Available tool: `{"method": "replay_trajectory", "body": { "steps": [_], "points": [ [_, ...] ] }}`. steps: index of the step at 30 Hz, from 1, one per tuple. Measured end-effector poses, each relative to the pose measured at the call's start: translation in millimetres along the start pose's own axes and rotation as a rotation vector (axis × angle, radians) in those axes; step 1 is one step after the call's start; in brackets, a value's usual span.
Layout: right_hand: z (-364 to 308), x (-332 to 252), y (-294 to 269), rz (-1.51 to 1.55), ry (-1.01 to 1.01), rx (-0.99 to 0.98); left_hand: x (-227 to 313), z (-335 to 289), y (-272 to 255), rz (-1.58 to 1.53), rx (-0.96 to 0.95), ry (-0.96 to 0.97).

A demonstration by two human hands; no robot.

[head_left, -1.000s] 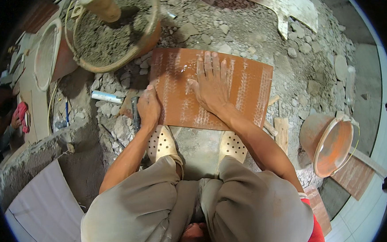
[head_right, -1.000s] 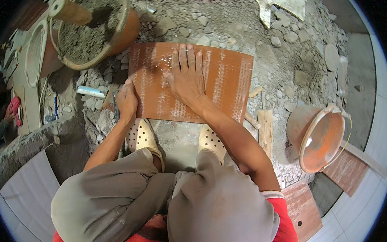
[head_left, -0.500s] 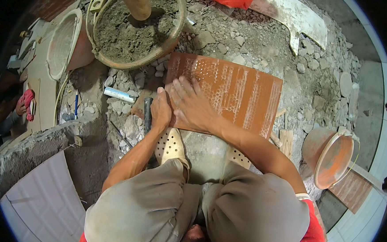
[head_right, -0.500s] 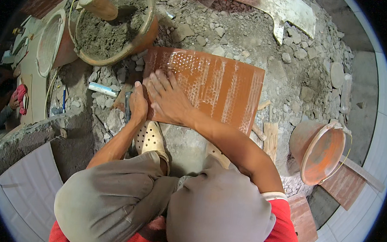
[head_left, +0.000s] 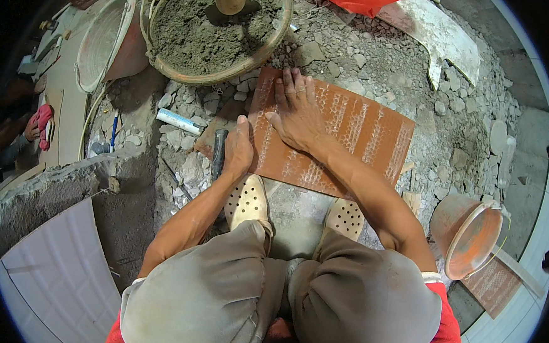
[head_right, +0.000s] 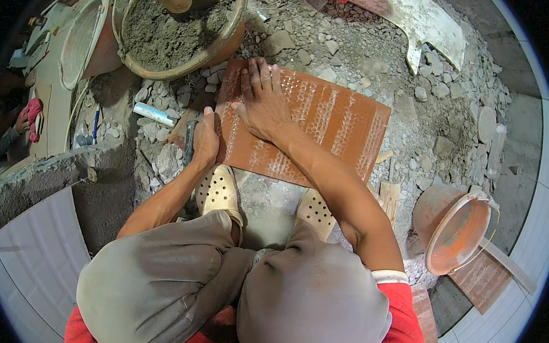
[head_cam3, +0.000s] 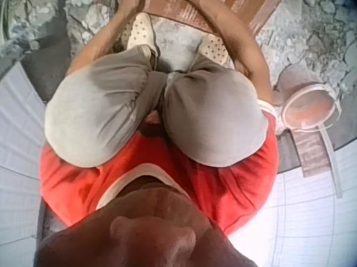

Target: The person sits on the floor and applies a liquid adhesive to a terracotta tile using a small brush. They then scoop cement mortar from a bucket and spread it evenly over the tile surface using a trowel.

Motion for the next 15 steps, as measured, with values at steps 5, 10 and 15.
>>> {"method": "replay_trajectory", "body": {
  "steps": [5, 10, 15],
  "points": [
    [-29, -51, 21, 0.038, -0.221, -0.278, -10, 7, 15, -0.260, -0.027, -0.010],
    [-29, -52, 7, 0.182, -0.328, -0.148, -24, 12, 18, -0.345, -0.052, -0.018],
    [8, -6, 3, 0.106, -0.134, 0.020, -30, 22, 15, -0.285, -0.063, -0.035]
  ]
}}
Point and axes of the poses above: each hand's wrist, its own z-axis towards the middle knuckle, its own y-axis out of the palm, x = y × z, the point moved 10 cm from there along z, towards the middle knuckle, and after that the axes turned 1 degree about x, right-handed, at the moved point
